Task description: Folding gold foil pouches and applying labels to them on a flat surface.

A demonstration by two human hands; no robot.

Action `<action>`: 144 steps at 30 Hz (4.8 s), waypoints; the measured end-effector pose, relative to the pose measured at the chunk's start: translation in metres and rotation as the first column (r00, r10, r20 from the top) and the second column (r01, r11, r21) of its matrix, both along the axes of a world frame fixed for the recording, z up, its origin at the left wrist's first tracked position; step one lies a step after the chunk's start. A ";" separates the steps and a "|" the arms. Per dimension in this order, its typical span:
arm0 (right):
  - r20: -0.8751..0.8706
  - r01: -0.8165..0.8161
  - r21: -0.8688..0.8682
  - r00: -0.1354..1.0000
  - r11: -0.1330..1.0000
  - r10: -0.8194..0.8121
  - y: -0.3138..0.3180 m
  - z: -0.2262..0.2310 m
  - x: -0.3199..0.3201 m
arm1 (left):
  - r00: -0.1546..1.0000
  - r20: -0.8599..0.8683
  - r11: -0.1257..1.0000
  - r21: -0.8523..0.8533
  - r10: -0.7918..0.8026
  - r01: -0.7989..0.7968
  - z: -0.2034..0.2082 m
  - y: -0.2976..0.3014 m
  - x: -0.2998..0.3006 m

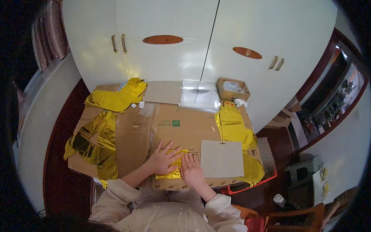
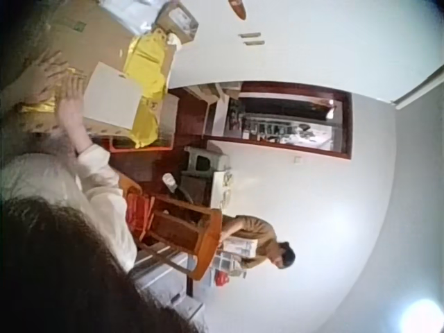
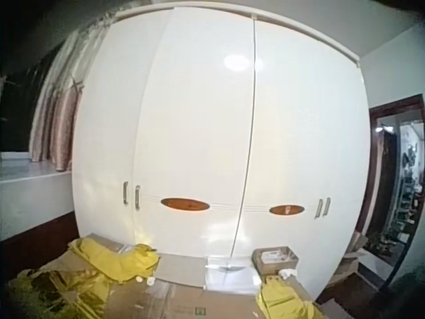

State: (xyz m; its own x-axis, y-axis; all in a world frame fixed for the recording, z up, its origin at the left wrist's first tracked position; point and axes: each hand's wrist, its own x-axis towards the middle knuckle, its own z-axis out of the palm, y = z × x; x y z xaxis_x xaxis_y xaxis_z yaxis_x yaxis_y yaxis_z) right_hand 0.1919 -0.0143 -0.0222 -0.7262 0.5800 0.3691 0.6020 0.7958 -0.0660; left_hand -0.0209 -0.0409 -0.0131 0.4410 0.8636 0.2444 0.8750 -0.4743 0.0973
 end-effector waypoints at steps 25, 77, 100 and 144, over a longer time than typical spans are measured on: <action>0.058 0.090 -0.018 0.994 0.996 -0.088 0.019 -0.004 -0.011 | 0.983 -0.073 0.964 -0.198 0.166 -0.178 0.009 -0.009 -0.003; -0.556 -0.610 -0.787 0.640 0.089 -0.530 -0.017 0.050 0.020 | -0.467 0.698 0.831 -0.368 0.543 0.417 0.000 -0.094 -0.018; -0.581 -0.496 -0.813 0.651 0.307 -0.488 -0.008 0.040 0.006 | -0.489 0.644 0.806 -0.508 0.589 0.303 0.015 -0.091 -0.009; -0.193 -0.098 -0.935 0.947 0.341 -0.258 0.109 0.026 0.013 | -0.711 0.379 0.784 -0.473 0.593 0.402 0.014 -0.109 0.032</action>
